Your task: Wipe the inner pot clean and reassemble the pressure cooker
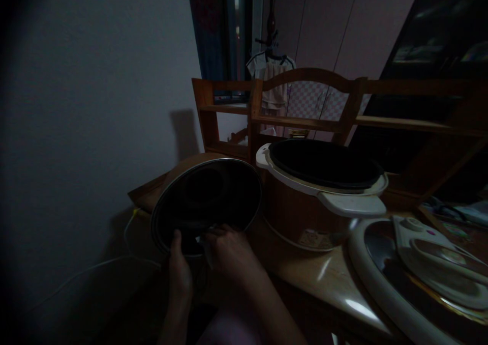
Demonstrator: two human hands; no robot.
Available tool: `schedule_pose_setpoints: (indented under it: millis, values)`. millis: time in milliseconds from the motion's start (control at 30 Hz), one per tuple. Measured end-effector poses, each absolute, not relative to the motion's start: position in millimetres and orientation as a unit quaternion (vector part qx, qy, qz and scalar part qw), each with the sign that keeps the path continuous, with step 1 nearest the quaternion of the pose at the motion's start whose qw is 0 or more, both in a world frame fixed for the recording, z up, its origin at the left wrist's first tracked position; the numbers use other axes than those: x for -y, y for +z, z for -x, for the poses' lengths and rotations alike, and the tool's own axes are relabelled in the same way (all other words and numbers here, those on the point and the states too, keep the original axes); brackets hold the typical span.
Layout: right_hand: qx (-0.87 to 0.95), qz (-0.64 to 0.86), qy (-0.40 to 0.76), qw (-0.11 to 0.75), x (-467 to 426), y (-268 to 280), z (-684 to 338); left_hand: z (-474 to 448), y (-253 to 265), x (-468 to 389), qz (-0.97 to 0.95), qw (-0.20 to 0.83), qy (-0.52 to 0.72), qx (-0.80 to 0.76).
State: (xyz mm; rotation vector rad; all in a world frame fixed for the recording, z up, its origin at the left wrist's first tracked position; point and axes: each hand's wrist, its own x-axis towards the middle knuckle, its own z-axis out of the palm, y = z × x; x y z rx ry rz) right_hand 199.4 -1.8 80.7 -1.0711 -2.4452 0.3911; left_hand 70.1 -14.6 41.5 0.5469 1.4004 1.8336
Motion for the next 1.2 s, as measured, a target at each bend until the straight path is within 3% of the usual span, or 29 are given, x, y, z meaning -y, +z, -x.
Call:
schedule_pose_setpoints:
  millis: [200, 700, 1200]
  values:
    - [0.88, 0.381, 0.167, 0.231, -3.2, 76.8, -205.0, -70.6, 40.7, 15.2, -0.213, 0.376, 0.715, -0.549]
    - [0.883, 0.424, 0.075, 0.185, 8.0, 78.6, -200.8, -69.8, 38.5, 16.0, -0.214, 0.372, 0.719, -0.547]
    - [0.872, 0.445, 0.078, 0.189, 10.6, 68.1, -199.5, -67.4, 34.6, 16.6, -0.22, 0.376, 0.721, -0.539]
